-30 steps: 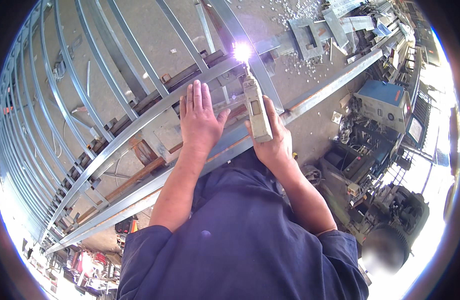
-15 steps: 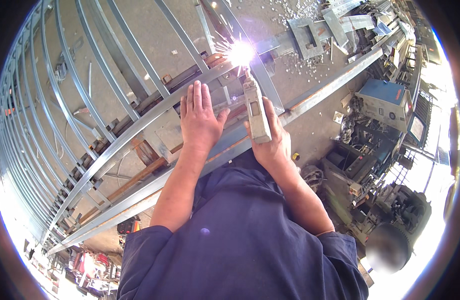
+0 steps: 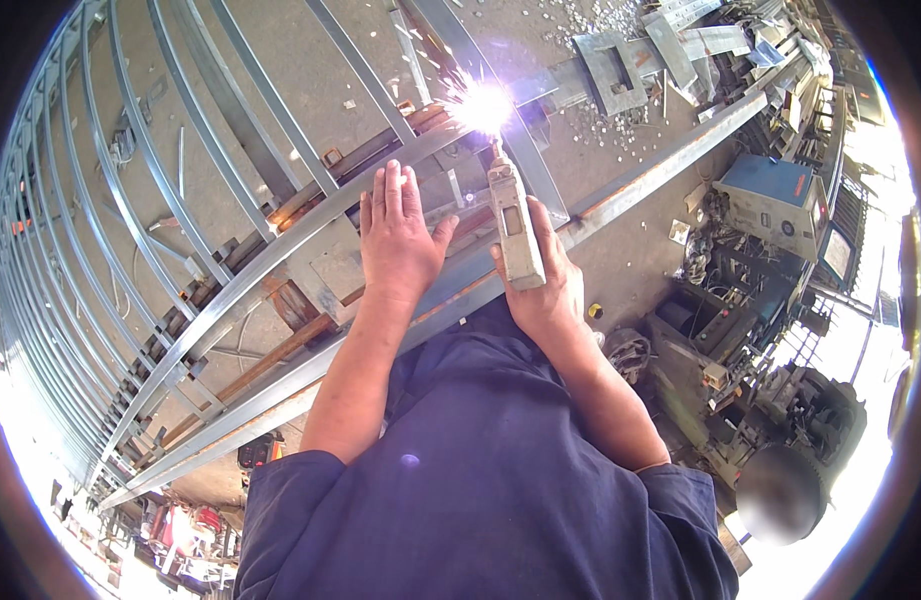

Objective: The person welds multiple joints on a large metal frame structure using a handheld welding torch. They position the torch at various seams, create welds with visible sparks, and occasionally reposition the frame sections to access different joints.

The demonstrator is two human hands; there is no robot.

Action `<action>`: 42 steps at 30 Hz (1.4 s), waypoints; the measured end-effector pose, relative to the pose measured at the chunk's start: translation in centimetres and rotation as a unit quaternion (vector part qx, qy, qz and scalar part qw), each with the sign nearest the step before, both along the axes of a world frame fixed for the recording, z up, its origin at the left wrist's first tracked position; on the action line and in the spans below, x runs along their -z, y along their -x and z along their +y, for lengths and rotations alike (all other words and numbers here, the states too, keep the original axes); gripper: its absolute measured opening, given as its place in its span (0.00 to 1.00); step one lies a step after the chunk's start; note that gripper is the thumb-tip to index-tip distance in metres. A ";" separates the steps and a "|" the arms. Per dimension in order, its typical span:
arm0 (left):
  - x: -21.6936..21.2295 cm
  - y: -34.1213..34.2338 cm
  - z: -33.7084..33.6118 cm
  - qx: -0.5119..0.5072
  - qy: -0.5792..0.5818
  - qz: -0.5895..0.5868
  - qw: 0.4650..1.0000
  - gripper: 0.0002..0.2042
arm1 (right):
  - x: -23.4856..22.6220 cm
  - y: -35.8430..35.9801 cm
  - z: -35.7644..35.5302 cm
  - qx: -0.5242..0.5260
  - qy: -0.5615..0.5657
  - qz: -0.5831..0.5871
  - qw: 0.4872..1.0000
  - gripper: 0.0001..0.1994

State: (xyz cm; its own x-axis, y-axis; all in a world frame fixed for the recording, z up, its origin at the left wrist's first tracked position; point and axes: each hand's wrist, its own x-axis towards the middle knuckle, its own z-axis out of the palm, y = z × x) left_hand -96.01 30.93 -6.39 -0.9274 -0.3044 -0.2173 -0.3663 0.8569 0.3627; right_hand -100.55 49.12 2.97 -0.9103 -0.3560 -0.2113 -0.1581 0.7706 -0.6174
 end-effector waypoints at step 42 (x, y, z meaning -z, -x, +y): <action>-2.4 -1.8 -18.4 -0.300 -0.189 0.063 0.933 0.21 | -25.5 27.0 10.6 -0.129 0.296 -0.289 0.901 0.36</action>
State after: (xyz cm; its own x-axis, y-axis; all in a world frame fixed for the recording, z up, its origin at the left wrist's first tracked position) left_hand -94.18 12.50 -4.02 -0.6393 -0.7008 -0.3164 -0.6737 0.3122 0.6698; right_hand -127.57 59.77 28.43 -0.5798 -0.7460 -0.3276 0.1961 0.2625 -0.9448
